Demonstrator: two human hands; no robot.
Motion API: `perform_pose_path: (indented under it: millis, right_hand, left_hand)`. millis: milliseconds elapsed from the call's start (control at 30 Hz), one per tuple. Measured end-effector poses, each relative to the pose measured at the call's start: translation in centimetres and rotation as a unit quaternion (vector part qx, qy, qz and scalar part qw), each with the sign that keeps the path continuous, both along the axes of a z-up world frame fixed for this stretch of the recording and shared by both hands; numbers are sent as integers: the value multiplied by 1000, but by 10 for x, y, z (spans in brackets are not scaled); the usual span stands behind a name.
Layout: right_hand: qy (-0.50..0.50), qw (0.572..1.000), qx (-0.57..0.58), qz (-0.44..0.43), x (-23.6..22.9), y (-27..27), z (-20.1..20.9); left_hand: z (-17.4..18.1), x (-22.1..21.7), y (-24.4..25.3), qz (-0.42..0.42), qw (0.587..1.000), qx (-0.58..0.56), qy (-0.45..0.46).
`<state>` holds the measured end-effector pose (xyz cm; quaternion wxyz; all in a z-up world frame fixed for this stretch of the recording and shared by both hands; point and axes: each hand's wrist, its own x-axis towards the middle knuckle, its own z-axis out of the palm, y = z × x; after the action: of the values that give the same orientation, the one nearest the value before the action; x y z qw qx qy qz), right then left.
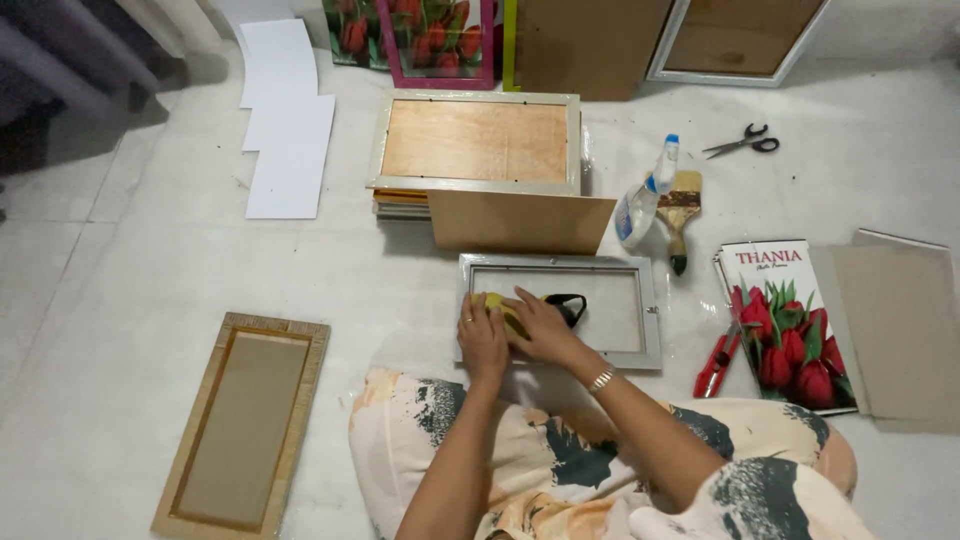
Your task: Cleaning glass frames and assembling them with pictures and backing boards
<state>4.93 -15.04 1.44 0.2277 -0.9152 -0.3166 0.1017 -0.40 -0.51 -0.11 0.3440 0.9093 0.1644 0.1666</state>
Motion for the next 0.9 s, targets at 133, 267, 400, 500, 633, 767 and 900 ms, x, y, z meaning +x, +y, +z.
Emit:
perform_pose_path:
  millis: [133,267,400,500,633,767,900]
  right_hand:
    - [26,998,-16,-54,-16,-91,34]
    - [80,977,21,-197,-39,-166,36]
    - [115,918,40,-378,-53,-201,2]
    - [101,888,155,-422,-43,-188,15]
    - [113,880,152,-436,-28,-177,7]
    - [157,869,141,-447,-26,-174,-3]
    - [172,862,166,-447,-32,-157,25]
  left_hand:
    - [27,10,-39,12,998,33,51]
    - [61,26,-97,-92,978,59,175]
    - [-11,42,-136,-211,950,142,182]
    - [-62,50,-120,-141,947,267,-111]
    - [-31,51,-63,-111,960,215,-138]
    - [-26,45,-22,-34,987,157,12]
    - [-30,47,-34,3,977,194,88]
